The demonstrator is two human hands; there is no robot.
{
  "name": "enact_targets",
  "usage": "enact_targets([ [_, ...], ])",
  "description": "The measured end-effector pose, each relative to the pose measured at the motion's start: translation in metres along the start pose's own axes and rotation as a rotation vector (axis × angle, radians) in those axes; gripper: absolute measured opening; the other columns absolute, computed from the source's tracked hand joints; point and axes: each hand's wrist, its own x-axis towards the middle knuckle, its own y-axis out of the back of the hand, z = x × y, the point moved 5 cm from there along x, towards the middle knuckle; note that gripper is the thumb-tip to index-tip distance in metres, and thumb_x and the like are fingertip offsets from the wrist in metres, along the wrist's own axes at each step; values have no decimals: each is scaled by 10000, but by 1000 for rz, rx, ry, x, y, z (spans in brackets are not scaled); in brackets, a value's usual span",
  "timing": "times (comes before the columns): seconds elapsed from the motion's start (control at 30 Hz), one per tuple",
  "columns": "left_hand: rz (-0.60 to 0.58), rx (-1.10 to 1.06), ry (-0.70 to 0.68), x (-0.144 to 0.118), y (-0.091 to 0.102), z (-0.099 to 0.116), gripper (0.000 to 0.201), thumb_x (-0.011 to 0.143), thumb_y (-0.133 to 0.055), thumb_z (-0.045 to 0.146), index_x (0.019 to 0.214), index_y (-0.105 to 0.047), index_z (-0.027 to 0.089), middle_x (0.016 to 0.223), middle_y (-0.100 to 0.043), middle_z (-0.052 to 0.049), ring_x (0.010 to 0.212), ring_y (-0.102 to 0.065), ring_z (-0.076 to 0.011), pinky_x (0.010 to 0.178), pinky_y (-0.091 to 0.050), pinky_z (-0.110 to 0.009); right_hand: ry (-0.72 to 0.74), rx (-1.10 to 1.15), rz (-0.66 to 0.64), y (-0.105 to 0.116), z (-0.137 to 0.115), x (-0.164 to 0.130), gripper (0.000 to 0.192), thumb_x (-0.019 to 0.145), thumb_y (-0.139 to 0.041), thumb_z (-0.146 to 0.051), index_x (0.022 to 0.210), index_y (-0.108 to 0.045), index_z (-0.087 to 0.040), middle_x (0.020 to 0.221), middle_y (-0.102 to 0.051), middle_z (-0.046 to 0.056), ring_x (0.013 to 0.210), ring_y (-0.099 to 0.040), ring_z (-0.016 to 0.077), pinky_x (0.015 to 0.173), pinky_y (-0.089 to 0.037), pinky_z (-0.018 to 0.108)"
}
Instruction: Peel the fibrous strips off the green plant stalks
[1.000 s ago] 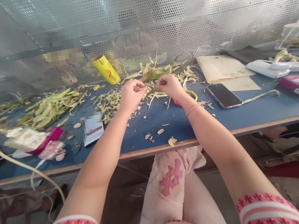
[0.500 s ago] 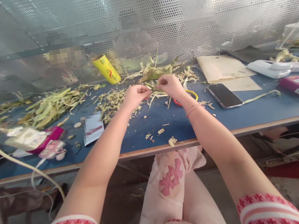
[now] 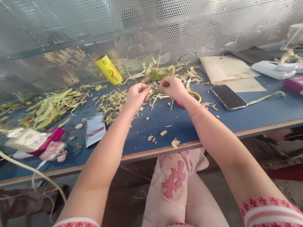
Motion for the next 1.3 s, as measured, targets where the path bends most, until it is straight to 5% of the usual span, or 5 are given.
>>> enact_targets([
  [0.37,104,166,-185,-5,1,7,99,838,-591,198,741,-588,175,692,-668,-11,636,-587,-110,669,-472,-259,-20,-56,12,-1,1,0,97,639,-680,-216,662,-603,-162,637,-583,-15,624,-500,116,678,-408,289],
  [0.53,8,188,-394,-9,-6,12,77,876,-551,195,877,-626,176,838,-711,-29,770,-637,-117,734,-494,-257,-33,-52,19,-1,2,0,135,625,-695,-251,676,-610,-159,646,-588,-13,630,-501,118,678,-403,290],
  [0.67,-75,3,-326,-10,-8,9,175,943,-462,268,972,-610,180,895,-710,-47,783,-655,-106,742,-517,-248,-56,-11,15,-2,5,0,165,622,-690,-293,664,-592,-168,621,-567,-18,619,-483,115,645,-381,282],
  [0.93,395,156,-340,-9,29,9,190,953,-446,328,991,-595,217,926,-634,-56,870,-606,-141,806,-487,-278,-66,88,18,-3,16,6,190,599,-700,-302,653,-573,-172,605,-548,-13,619,-473,119,596,-355,269],
  [1.3,134,371,-568,-2,13,4,37,833,-646,189,800,-649,206,846,-638,-27,865,-598,-153,851,-474,-328,-106,348,-49,-7,19,4,262,602,-759,-338,666,-581,-157,563,-559,-27,549,-473,85,575,-356,254],
])
